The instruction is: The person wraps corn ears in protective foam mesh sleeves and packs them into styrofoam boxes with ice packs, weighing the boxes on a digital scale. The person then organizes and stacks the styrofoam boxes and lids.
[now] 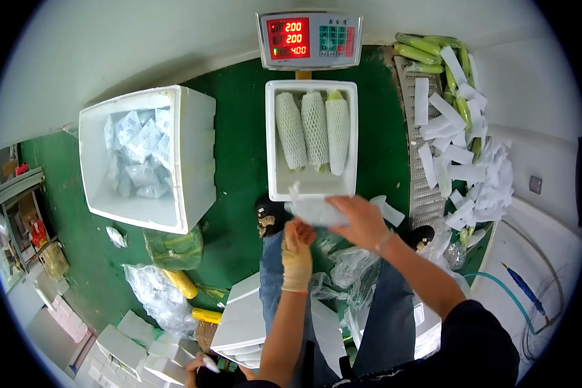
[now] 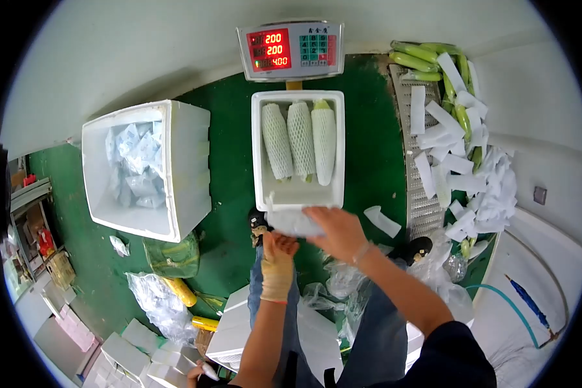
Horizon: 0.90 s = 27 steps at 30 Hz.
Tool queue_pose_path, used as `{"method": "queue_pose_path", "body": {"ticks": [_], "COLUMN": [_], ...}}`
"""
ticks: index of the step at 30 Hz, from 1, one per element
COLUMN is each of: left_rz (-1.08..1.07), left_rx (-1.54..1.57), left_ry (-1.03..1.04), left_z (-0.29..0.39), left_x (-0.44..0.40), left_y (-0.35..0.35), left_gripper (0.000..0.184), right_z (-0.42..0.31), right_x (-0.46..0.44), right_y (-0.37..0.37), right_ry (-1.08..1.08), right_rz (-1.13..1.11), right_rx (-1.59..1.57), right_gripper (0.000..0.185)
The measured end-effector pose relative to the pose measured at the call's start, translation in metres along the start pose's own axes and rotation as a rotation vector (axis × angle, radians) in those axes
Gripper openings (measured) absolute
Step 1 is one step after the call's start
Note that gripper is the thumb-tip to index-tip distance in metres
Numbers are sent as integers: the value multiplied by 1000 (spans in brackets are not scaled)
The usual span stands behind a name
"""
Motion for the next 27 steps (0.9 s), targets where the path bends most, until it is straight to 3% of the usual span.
{"method": "queue_pose_path", "body": {"ticks": [2,5,7,9,13,15,17,18,20,22,23,25,26,27], "left_rz": [172,240,275,239,241,114,-101,-273,-576,-355,-349,-234,-182,-182], "left_rx": [-253,-359,-441,-896,-1477,-1729,-1842,-2053,-2383,-1763,-1654,-1537,-1634,-1656], "left_ry": [115,86,73,330,511,445,403,552,1022,642,627,400,328,402], "left_z": [20,51,63,70,111,123,95,99,108,122,125,131,135,135], "left_x": [6,7,-24,-57,-140,-182,-284,-295,-314,-278,-280,-229,-221,-194], "left_y": [-25,-69,-92,-104,-18,27,-5,-8,-15,-2,-11,24,27,34], "left_gripper": [45,31,32,40,72,62,42,35,27,23,21,24,27,23], "right_z": [31,71,63,59,85,139,169,182,192,159,146,123,119,127], "right_x": [-27,-41,-50,-36,-6,-13,-44,-59,-67,-59,-49,-26,-5,8], "right_y": [25,66,66,62,60,78,73,77,95,82,83,109,112,123], "right_ry": [-54,-20,-49,34,335,523,786,937,952,872,838,840,761,790], "right_rz": [73,31,250,302,562,702,436,390,503,822,850,857,865,869], "right_rx": [103,166,411,377,135,-56,-233,-400,-586,-512,-539,-401,-411,-583], "right_gripper": [49,50,54,57,67,83,81,77,80,87,93,105,115,113]}}
Point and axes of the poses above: each hand's wrist, its own x-axis away from the middle knuckle, its own y-axis out of the palm, z = x × y, the point moved 1 cm from there along -x, towards the middle knuckle, and after that the axes turned 14 degrees about -x, right-handed, at the moved point
